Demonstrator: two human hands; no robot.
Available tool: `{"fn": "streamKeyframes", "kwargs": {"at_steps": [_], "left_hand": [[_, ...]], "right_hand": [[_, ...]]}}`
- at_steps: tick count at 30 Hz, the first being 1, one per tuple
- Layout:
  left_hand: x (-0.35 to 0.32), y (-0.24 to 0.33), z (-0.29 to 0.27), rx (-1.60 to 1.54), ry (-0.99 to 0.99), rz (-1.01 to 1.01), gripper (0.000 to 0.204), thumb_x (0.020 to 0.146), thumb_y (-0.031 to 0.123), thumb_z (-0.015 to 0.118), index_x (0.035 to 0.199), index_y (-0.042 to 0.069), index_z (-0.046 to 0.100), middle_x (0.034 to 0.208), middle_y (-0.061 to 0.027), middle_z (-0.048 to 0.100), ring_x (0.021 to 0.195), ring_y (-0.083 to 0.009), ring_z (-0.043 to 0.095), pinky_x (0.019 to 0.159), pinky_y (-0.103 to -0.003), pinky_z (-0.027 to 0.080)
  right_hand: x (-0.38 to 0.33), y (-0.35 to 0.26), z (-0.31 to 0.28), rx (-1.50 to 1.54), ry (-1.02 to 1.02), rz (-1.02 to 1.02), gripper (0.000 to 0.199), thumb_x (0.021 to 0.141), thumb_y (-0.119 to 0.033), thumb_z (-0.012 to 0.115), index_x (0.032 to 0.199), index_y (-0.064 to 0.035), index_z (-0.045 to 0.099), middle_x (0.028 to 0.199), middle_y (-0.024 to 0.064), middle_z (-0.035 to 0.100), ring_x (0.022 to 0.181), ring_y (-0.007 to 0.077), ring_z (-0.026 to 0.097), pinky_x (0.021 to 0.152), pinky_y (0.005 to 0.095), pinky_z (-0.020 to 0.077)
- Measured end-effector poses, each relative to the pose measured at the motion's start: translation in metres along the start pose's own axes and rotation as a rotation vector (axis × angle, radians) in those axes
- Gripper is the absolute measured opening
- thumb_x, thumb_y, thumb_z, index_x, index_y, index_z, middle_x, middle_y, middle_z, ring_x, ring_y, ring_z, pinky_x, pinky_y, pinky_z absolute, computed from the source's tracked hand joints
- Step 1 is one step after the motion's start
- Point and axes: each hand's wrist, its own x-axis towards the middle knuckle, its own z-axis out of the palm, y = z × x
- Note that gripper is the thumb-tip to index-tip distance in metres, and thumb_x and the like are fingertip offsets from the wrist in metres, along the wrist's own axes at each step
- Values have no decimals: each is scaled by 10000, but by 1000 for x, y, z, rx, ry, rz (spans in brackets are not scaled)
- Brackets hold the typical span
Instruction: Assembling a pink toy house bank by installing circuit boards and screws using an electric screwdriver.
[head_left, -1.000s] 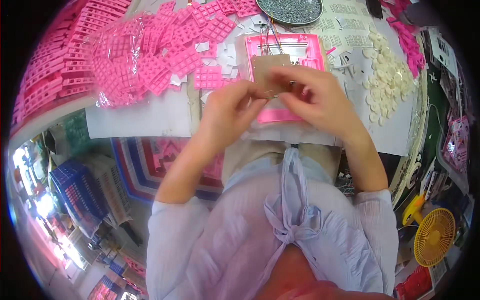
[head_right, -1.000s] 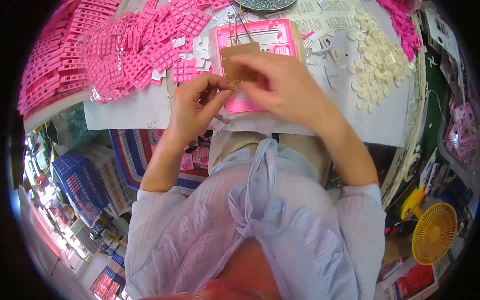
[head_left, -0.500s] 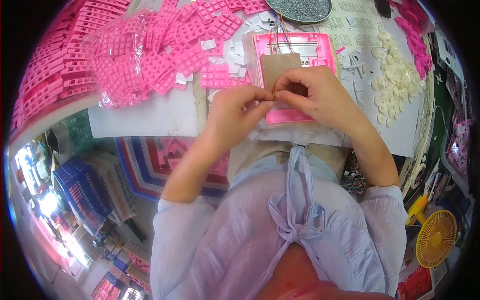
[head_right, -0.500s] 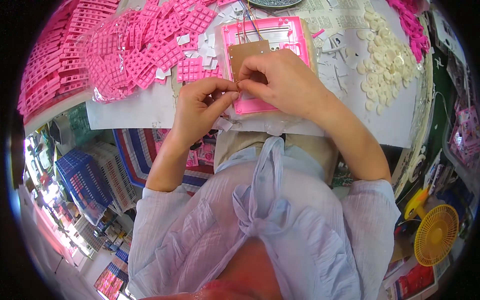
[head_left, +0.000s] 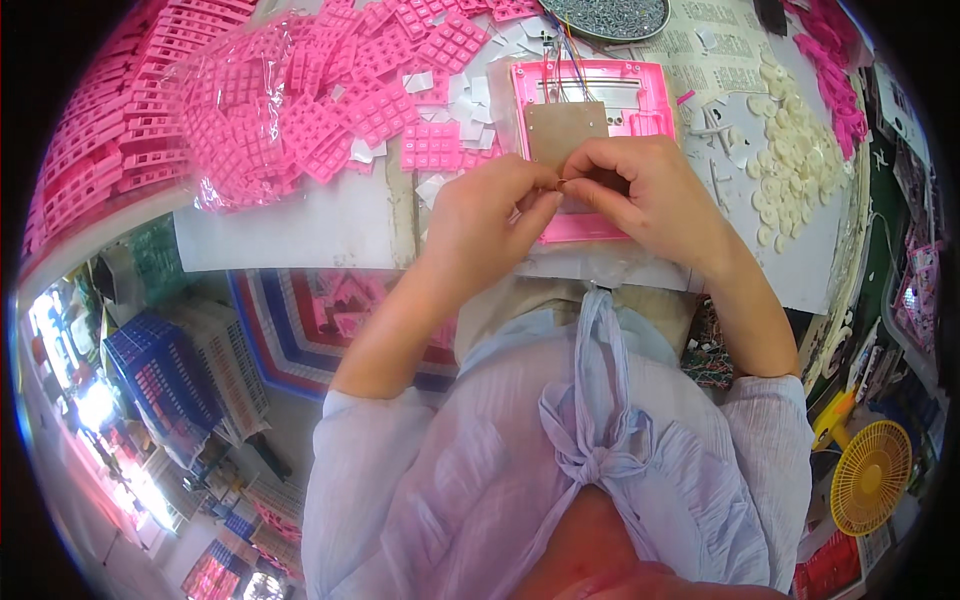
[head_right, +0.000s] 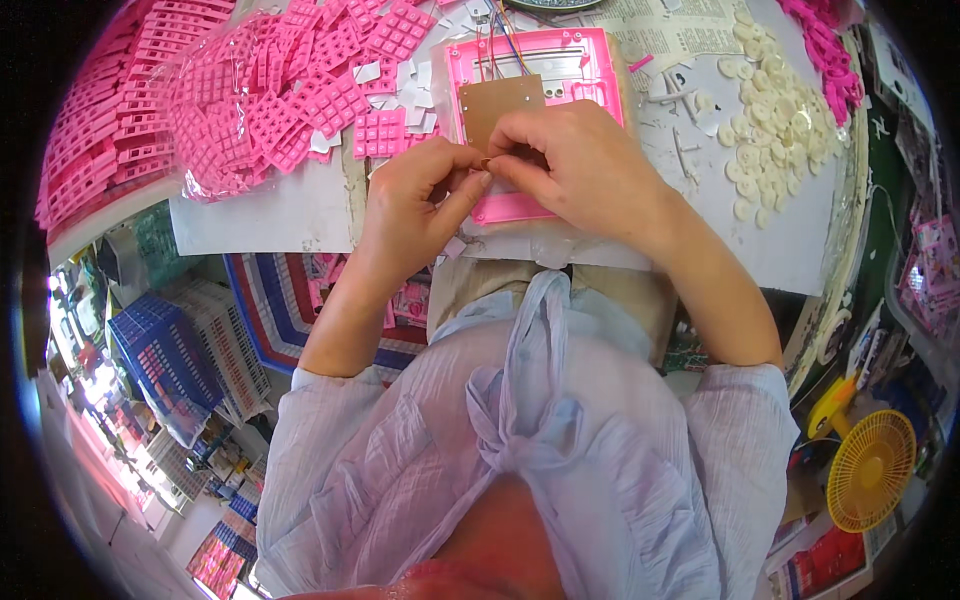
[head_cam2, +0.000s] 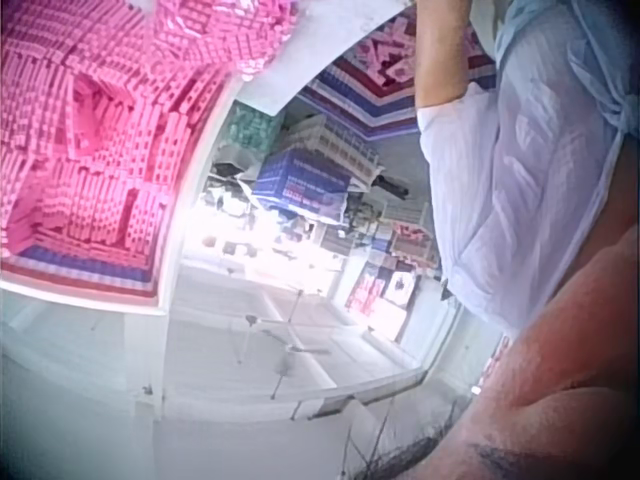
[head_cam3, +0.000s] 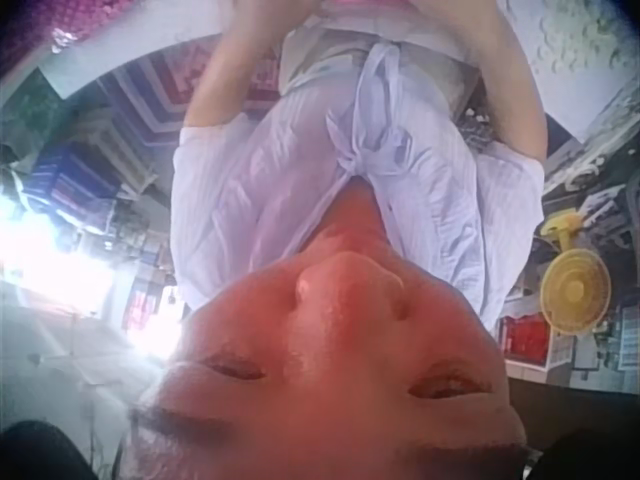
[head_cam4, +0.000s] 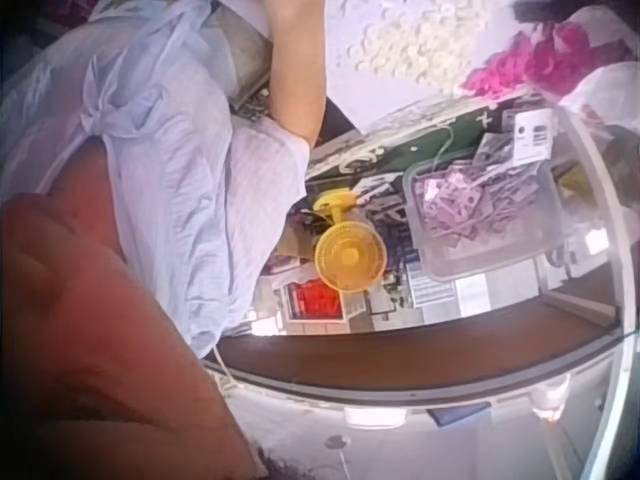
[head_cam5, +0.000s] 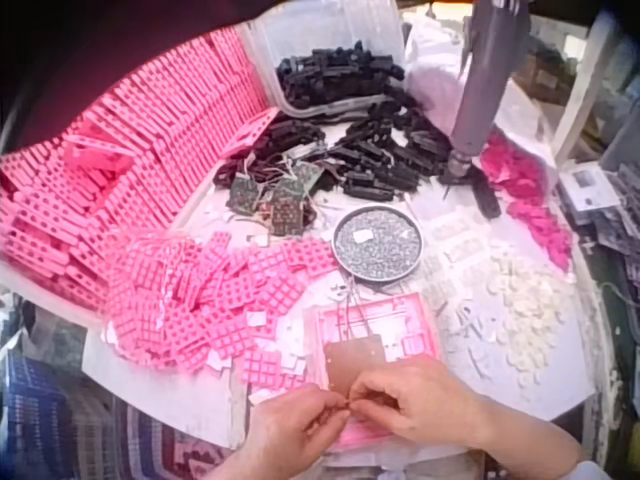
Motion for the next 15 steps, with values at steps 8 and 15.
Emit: {"fn": "streamKeyframes", "kwargs": {"at_steps": [8,15], "left_hand": [[0,-2,-1,-15,-17,67,107,875,11,699,981,-4,696,765,-75,609,598,-156,555,538,-289,435],[-1,-2,3,-48,8,5,124,845,-25,659,962,1,690,715,-52,566,577,-114,508,514,-280,400]], "right_hand": [[-1,2,-1,79,-30,56,135,896,-126,682,961,-7,689,806,156,702,736,296,693,666,370,523],[0,-1,1,77,-11,76,138,885,-129,684,942,-4,696,772,157,698,694,288,684,643,367,516]]}}
